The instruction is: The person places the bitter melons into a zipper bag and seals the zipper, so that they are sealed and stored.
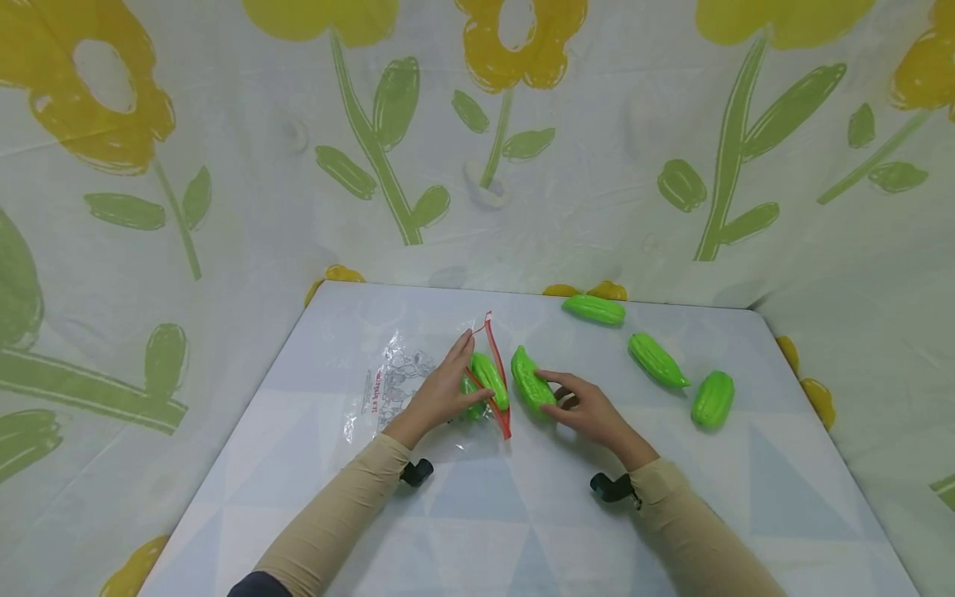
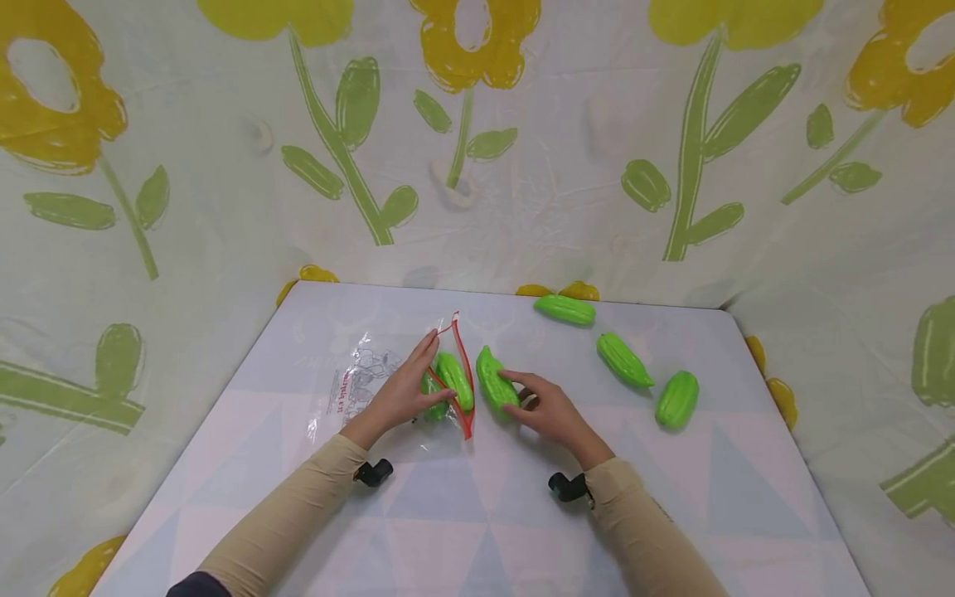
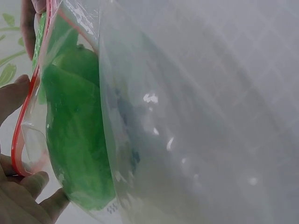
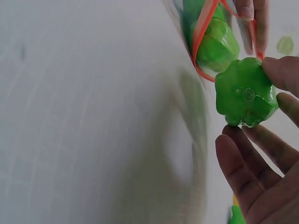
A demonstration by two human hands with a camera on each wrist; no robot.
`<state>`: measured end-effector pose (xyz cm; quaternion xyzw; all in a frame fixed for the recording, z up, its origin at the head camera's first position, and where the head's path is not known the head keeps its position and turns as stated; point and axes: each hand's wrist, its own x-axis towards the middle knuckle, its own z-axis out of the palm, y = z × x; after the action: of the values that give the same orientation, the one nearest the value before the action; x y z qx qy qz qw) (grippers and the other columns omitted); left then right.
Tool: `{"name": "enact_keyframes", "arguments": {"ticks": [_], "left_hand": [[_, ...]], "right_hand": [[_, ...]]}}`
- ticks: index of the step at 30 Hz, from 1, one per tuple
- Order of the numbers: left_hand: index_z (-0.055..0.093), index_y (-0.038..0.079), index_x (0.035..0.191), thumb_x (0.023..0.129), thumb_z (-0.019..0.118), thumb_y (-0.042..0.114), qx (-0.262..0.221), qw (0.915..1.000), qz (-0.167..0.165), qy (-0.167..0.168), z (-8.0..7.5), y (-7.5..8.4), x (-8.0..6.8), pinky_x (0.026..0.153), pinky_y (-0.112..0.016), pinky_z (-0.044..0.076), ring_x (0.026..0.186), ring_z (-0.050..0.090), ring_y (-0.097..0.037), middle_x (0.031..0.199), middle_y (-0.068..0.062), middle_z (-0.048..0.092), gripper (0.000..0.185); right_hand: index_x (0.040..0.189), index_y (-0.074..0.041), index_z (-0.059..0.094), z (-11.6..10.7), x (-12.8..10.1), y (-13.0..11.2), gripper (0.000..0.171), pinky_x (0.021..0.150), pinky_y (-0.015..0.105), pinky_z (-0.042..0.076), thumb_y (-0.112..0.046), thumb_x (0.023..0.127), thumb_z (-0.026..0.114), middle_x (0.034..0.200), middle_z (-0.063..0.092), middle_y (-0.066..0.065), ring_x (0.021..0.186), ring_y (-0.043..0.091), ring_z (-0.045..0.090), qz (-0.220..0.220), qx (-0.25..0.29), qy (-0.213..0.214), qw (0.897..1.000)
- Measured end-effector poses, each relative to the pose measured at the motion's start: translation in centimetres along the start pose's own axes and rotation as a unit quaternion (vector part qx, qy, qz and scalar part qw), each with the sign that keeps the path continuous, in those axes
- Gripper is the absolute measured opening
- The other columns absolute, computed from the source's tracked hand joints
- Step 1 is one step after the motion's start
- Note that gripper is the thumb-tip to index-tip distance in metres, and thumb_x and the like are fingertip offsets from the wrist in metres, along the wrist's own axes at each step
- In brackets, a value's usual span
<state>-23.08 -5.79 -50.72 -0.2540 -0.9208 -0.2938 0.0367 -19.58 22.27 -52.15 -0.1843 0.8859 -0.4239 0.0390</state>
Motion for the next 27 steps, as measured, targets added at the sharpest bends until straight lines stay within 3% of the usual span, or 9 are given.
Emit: {"name": "enact_keyframes", "arguments": {"ticks": [14,27], "left_hand": [[0.014,0.006,0.149,0.078,0.067,0.053,0.000,1.0000,0.002,-0.004,0.2,0.0,0.1,0.104,-0.042,0.036,0.138,0.023,-0.024,0.157,0.000,0.003,0.100],[0.011,0.010,0.150,0.077,0.070,0.048,-0.012,0.9999,-0.001,-0.006,0.2,0.5,0.1,0.102,-0.043,0.038,0.139,0.022,-0.023,0.157,0.002,0.003,0.101]], "right_hand": [[0.130,-0.030,0.054,1.1,0.8,-0.1,0.048,0.074,0.027,0.053,-0.041,0.084,0.065,0.126,0.057,-0.004,0.090,0.012,0.059,-0.038,-0.002,-0.001,0.999],[0.130,-0.031,0.054,1.8,1.7,-1.0,0.046,0.077,0.029,0.052,-0.036,0.085,0.066,0.123,0.057,-0.007,0.090,0.011,0.058,-0.018,-0.011,-0.014,1.000]]}}
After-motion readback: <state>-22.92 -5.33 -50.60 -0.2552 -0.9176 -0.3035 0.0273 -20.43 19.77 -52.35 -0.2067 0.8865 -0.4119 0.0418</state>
